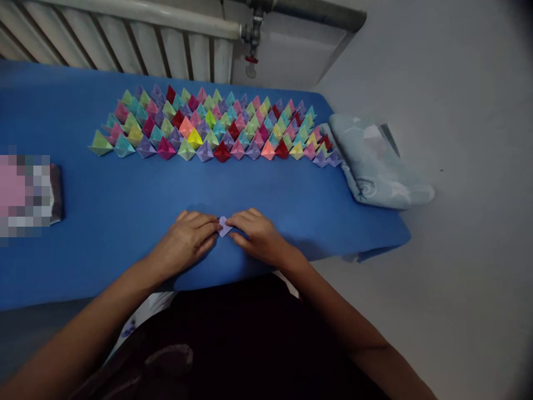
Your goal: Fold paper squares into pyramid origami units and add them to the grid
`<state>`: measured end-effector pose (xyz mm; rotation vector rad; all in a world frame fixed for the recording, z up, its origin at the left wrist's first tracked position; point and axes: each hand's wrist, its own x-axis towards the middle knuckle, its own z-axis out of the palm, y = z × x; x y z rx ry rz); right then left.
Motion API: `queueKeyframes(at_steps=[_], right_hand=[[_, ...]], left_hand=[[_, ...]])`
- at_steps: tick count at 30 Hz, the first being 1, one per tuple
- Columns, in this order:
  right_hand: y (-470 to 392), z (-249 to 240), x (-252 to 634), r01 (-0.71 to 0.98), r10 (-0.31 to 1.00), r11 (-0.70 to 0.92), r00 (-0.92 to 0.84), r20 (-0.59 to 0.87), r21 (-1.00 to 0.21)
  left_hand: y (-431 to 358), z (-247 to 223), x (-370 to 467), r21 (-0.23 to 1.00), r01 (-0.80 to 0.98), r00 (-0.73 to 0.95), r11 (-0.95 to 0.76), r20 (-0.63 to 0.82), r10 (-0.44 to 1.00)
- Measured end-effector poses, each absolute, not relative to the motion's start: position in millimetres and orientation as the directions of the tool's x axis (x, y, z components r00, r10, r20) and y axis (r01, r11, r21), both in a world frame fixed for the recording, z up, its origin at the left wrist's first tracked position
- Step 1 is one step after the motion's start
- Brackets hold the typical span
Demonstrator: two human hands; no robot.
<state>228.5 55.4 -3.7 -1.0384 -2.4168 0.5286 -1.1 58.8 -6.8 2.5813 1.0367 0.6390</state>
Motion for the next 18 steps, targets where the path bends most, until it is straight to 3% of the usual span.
queueKeyframes(at_steps=[9, 18], right_hand=[[53.1, -9.1, 225.8, 0.638, 0.787, 0.601, -0.578, 0.216, -0.481], [53.9, -10.3, 223.4, 0.689, 0.819, 0.554, -0.551, 0.16, -0.467]], left_hand=[[65.1, -6.5, -2.8, 0.489, 0.571, 0.633, -0.66, 0.248, 0.733], [65.5, -8.5, -0.6, 0.447, 0.565, 0.626, -0.694, 0.315, 0.713]])
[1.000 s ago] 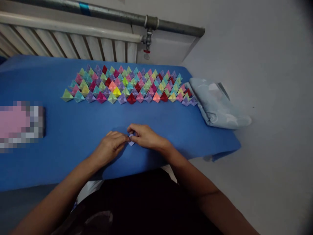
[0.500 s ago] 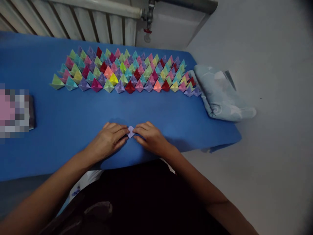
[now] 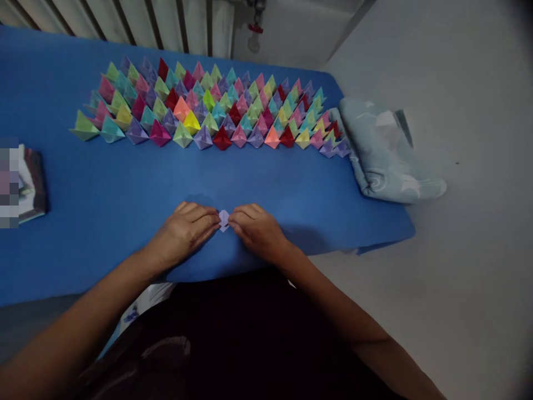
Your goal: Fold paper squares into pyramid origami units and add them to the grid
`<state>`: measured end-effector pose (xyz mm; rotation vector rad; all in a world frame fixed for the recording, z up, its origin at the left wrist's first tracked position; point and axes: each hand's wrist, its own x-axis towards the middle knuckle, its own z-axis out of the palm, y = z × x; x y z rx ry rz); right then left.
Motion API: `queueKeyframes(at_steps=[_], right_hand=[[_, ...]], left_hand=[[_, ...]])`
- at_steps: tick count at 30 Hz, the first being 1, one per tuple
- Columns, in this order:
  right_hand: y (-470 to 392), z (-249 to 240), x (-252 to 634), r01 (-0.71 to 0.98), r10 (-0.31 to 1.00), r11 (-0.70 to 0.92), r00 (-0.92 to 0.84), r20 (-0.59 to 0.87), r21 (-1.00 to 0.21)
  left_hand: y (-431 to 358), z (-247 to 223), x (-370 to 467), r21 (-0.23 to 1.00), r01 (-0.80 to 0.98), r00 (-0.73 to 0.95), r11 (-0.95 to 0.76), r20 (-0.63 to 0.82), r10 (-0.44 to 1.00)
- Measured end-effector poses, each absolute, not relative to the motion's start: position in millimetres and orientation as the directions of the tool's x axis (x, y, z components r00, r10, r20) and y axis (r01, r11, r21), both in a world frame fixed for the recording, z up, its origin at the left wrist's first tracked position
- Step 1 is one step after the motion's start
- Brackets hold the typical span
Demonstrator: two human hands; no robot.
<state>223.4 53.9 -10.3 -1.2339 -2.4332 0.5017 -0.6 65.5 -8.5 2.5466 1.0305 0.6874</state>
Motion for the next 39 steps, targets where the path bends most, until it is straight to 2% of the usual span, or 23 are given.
queueKeyframes(at_steps=[6, 11, 21, 32, 39], right_hand=[[53, -9, 224, 0.662, 0.842, 0.516, -0.51, 0.178, -0.543], [55, -6, 221, 0.7, 0.886, 0.434, -0.444, 0.131, -0.567], [58, 3, 212, 0.773, 0.93, 0.326, -0.365, 0.038, -0.544], [61, 8, 208, 0.754, 0.956, 0.225, -0.293, -0.009, -0.617], [65, 12, 206, 0.778, 0.96, 0.179, -0.272, -0.065, -0.602]], left_hand=[[66, -8, 0, 0.426, 0.625, 0.599, -0.654, 0.275, 0.752], [67, -8, 2, 0.42, 0.653, 0.576, -0.63, 0.265, 0.773], [68, -2, 10, 0.426, 0.717, 0.506, -0.552, 0.227, 0.832], [69, -1, 16, 0.503, 0.741, 0.423, -0.445, 0.164, 0.891], [69, -4, 16, 0.548, 0.723, 0.398, -0.421, 0.168, 0.902]])
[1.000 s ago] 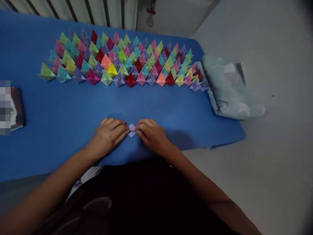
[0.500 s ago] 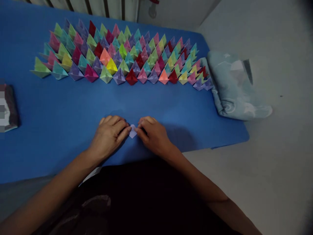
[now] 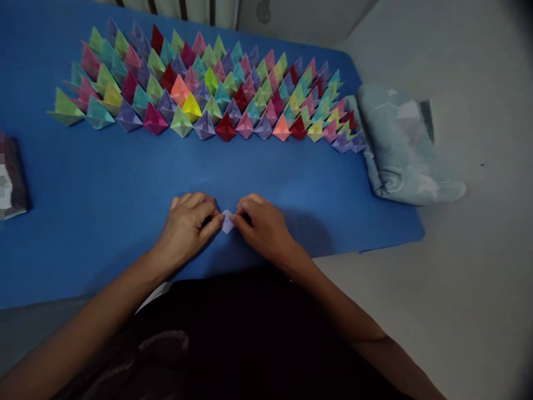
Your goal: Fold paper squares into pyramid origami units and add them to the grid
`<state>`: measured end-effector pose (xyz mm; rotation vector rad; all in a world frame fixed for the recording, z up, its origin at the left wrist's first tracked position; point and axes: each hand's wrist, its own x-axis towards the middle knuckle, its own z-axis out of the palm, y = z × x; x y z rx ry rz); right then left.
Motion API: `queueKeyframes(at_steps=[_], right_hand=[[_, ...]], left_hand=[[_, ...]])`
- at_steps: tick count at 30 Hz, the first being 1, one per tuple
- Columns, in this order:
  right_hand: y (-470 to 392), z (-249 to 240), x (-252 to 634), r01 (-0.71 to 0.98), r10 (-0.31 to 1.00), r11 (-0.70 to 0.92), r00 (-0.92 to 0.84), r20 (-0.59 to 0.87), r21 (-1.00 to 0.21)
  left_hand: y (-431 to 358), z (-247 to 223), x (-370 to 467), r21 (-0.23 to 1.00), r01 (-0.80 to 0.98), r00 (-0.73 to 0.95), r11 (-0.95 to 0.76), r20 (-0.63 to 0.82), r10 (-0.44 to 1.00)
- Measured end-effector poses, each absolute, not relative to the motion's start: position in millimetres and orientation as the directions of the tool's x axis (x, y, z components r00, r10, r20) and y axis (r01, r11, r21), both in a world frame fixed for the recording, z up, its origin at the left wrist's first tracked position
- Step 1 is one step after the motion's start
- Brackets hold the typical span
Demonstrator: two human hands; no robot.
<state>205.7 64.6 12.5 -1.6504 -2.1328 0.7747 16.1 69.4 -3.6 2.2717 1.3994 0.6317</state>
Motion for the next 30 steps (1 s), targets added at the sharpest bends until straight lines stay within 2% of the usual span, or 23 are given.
queueKeyframes(at_steps=[14, 16, 20, 23, 27, 30], right_hand=[[68, 15, 206, 0.761, 0.958, 0.182, -0.28, -0.062, -0.623], [67, 15, 206, 0.761, 0.956, 0.207, -0.291, -0.039, -0.615], [65, 13, 207, 0.786, 0.951, 0.277, -0.307, 0.041, -0.552], [67, 9, 210, 0.802, 0.94, 0.325, -0.334, 0.076, -0.5], [68, 6, 215, 0.794, 0.947, 0.297, -0.314, 0.06, -0.531], [67, 7, 217, 0.776, 0.952, 0.267, -0.303, 0.033, -0.571]], left_hand=[[69, -4, 18, 0.56, 0.735, 0.378, -0.382, 0.128, 0.917], [67, -4, 18, 0.513, 0.74, 0.408, -0.435, 0.171, 0.897], [56, -4, 21, 0.325, 0.75, 0.491, -0.576, 0.308, 0.815], [46, -3, 18, 0.223, 0.732, 0.555, -0.644, 0.354, 0.753], [38, -4, 9, 0.142, 0.703, 0.617, -0.697, 0.365, 0.697], [35, -4, 4, 0.141, 0.704, 0.615, -0.696, 0.37, 0.697]])
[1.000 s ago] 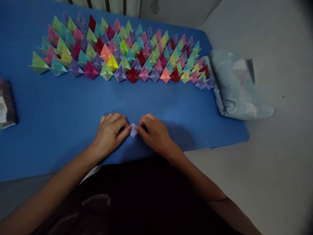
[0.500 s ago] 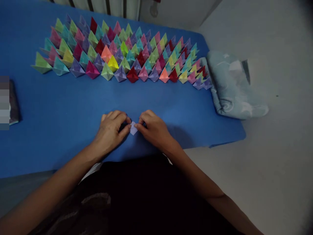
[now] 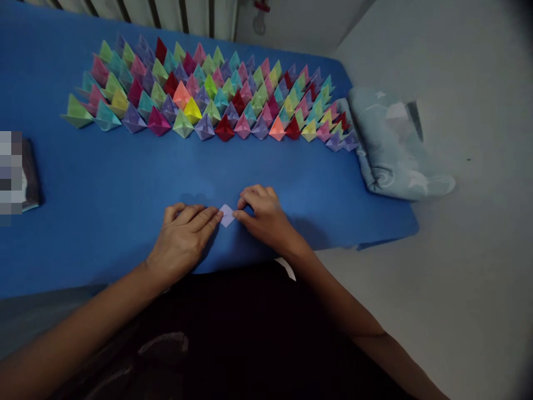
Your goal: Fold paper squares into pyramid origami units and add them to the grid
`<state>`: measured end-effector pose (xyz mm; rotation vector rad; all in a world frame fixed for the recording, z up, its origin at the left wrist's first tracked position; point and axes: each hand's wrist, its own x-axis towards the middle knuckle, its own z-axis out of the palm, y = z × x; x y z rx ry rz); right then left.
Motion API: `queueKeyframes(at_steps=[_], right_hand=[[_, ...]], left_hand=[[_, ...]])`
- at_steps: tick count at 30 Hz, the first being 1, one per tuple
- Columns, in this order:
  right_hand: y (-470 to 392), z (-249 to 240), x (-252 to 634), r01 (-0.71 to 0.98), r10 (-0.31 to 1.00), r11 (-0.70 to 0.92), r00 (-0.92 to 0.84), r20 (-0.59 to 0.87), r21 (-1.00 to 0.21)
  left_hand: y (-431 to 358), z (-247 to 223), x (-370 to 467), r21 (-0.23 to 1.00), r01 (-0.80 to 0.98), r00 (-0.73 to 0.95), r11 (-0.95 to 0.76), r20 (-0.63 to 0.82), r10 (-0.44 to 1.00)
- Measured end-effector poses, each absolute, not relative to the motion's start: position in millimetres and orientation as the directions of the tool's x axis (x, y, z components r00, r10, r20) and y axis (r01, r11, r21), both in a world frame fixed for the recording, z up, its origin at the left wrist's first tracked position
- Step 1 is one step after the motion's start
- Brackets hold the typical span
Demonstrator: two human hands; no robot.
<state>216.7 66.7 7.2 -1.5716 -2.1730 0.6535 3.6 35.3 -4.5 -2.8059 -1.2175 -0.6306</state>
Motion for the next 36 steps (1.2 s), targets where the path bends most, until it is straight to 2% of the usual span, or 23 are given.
queueKeyframes(at_steps=[15, 22, 31, 36], right_hand=[[65, 8, 216, 0.788, 0.957, 0.238, -0.289, -0.001, -0.568], [64, 13, 200, 0.845, 0.975, 0.183, -0.222, -0.019, -0.502], [63, 14, 198, 0.869, 0.966, 0.196, -0.252, -0.065, -0.455], [59, 5, 200, 0.851, 0.973, 0.213, -0.228, 0.026, -0.481]], left_hand=[[26, -6, -5, 0.183, 0.707, 0.606, -0.683, 0.34, 0.719], [28, -4, -2, 0.147, 0.715, 0.613, -0.684, 0.337, 0.714], [37, 0, 1, 0.291, 0.719, 0.555, -0.631, 0.306, 0.774], [84, 10, 12, 0.447, 0.651, 0.641, -0.613, 0.108, 0.76]])
